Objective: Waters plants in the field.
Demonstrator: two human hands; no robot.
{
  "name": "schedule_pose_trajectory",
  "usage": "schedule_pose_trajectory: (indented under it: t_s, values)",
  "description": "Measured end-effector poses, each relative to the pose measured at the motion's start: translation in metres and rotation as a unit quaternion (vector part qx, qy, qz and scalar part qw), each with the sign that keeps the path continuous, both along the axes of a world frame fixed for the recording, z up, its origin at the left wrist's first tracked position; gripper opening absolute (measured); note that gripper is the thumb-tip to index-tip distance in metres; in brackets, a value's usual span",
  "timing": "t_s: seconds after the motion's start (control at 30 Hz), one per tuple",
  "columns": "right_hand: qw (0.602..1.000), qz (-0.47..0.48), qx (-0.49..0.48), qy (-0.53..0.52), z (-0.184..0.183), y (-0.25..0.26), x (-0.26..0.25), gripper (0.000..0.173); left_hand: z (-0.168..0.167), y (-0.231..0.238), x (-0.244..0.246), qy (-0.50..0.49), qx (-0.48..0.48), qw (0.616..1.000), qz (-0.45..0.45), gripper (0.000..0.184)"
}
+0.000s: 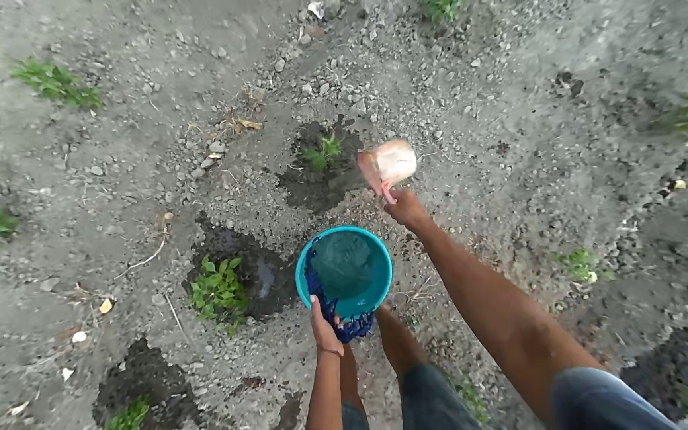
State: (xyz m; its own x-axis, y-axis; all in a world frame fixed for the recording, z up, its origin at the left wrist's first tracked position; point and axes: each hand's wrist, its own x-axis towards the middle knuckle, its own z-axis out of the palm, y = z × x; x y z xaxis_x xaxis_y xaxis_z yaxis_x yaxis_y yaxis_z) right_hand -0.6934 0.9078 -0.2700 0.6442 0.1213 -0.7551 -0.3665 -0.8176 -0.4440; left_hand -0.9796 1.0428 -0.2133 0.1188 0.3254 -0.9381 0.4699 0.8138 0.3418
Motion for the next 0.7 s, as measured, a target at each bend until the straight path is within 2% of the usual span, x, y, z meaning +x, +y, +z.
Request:
schedule_pose_trajectory:
  t_s: [0.1,0.2,0.37,0.43,0.47,0.57,0.6,0.7]
  values:
    - [0.998,0.035,-0.037,-0.036,0.016,-0.003,-0.011,0.038,0.0,0.003,-0.001,-0.005,-0.005,1.0,-0.013,0.057]
    - [0.997,0.05,-0.055,-0.028,0.024,-0.023,-0.049,0.05,0.002,-0.002,0.006,-0.022,-0.005,0.999,-0.029,0.057]
    - [0.995,0.006,0.095,-0.039,0.031,-0.085,-0.16,0.037,0.017,-0.032,0.047,-0.034,0.008,0.996,-0.081,0.054]
    - [0.993,0.057,0.099,-0.007,0.038,-0.104,-0.195,0.035,0.023,-0.044,0.059,-0.034,0.026,0.992,-0.117,0.052]
    - [0.991,0.112,0.071,0.034,0.038,-0.111,-0.205,0.036,0.026,-0.051,0.062,-0.037,0.034,0.988,-0.146,0.051]
    - [0.956,0.251,0.001,0.153,0.031,-0.114,-0.209,0.054,0.04,-0.069,0.065,-0.06,0.051,0.959,-0.274,0.04]
    - [0.95,0.263,0.001,0.168,0.028,-0.11,-0.206,0.057,0.048,-0.076,0.067,-0.064,0.052,0.946,-0.312,0.035]
    - [0.956,0.251,-0.003,0.149,0.008,-0.102,-0.186,0.048,0.075,-0.097,0.082,-0.084,0.046,0.911,-0.401,0.026]
